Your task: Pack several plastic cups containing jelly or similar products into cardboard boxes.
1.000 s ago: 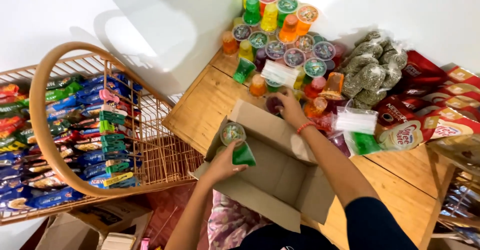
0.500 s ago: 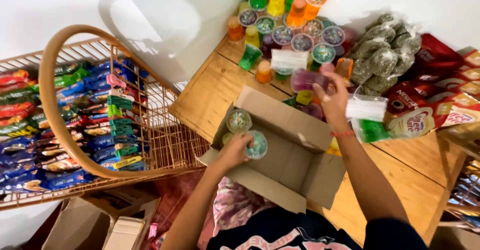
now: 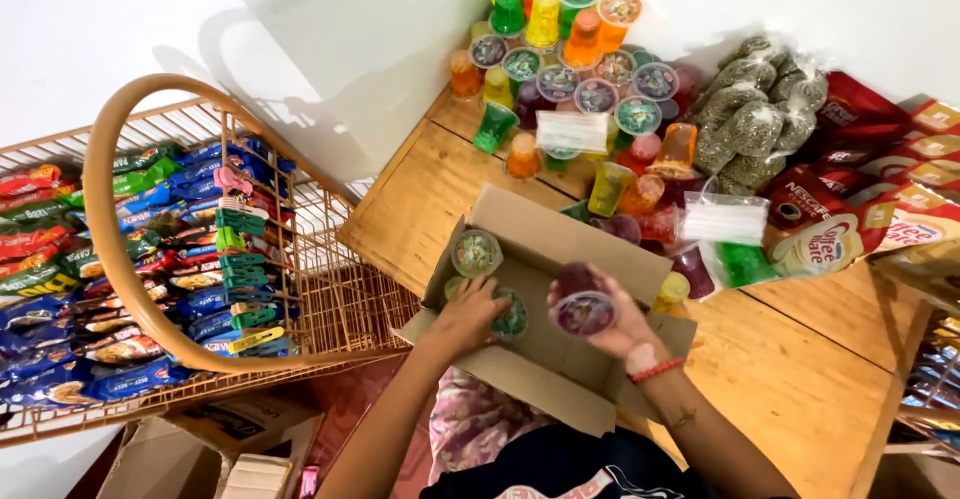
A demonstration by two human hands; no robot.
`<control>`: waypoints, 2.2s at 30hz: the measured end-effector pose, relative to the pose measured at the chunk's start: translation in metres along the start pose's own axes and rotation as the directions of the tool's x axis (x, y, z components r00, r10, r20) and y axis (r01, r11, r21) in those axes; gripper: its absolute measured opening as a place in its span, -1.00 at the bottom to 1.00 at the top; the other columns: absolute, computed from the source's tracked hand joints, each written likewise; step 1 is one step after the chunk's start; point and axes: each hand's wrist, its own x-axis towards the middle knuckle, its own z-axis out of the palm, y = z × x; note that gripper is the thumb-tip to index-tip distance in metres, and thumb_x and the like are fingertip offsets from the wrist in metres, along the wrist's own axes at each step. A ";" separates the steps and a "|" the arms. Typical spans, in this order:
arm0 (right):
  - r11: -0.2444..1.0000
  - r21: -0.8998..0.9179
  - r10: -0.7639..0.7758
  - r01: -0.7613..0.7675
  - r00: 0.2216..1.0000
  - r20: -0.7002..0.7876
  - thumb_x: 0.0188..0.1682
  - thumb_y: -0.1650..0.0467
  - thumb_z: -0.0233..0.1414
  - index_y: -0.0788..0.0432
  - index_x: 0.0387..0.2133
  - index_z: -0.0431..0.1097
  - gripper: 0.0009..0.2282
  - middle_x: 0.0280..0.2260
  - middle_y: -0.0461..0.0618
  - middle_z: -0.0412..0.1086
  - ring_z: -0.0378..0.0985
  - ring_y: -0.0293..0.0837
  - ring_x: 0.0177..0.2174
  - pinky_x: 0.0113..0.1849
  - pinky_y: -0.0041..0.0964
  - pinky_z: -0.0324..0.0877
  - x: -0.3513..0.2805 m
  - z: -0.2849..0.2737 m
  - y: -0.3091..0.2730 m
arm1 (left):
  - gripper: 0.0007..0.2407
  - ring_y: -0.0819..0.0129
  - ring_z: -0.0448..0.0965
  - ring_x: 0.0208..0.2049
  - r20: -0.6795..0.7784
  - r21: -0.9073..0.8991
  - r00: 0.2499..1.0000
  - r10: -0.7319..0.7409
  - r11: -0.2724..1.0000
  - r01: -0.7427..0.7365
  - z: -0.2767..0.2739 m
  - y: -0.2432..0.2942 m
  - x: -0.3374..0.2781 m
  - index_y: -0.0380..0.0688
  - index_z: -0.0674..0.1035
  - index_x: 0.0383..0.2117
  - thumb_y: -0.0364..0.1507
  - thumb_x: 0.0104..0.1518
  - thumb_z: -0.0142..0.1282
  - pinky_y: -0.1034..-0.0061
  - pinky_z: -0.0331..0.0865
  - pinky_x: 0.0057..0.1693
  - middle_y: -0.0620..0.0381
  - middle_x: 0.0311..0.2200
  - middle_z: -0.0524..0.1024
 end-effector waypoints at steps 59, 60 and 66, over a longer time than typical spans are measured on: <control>-0.578 -0.688 -0.098 0.439 0.800 0.592 -0.08 0.58 0.10 0.23 -0.06 0.32 -0.70 0.17 0.27 0.20 0.41 0.30 0.03 -0.02 -0.01 0.42 0.044 0.035 0.019 | -0.70 -0.07 0.18 0.32 -0.047 0.118 0.938 -0.343 0.931 0.346 0.022 0.020 0.004 -0.13 0.66 -0.17 -0.22 0.07 0.30 -0.03 0.20 0.32 -0.05 0.28 0.24; -0.606 -0.674 -0.112 0.422 0.794 0.597 -0.09 0.59 0.11 0.21 -0.06 0.34 -0.69 0.19 0.28 0.20 0.39 0.29 0.06 0.01 0.00 0.40 0.040 0.033 0.017 | -0.73 -0.06 0.20 0.32 -0.065 0.093 0.931 -0.358 0.927 0.363 0.027 0.012 0.003 -0.09 0.66 -0.14 -0.22 0.15 0.23 -0.03 0.18 0.36 -0.04 0.28 0.25; -0.887 -0.460 -0.181 0.039 0.887 0.425 -0.29 0.52 0.21 0.07 0.09 0.28 -0.43 0.26 0.25 0.05 0.06 0.33 0.25 0.19 0.22 0.07 -0.006 0.056 -0.017 | -0.55 -0.31 0.09 0.32 -0.280 0.201 0.831 -0.480 0.817 0.540 0.007 0.001 -0.014 -0.06 0.42 0.17 -0.40 0.08 0.13 -0.24 0.02 0.32 -0.22 0.33 0.12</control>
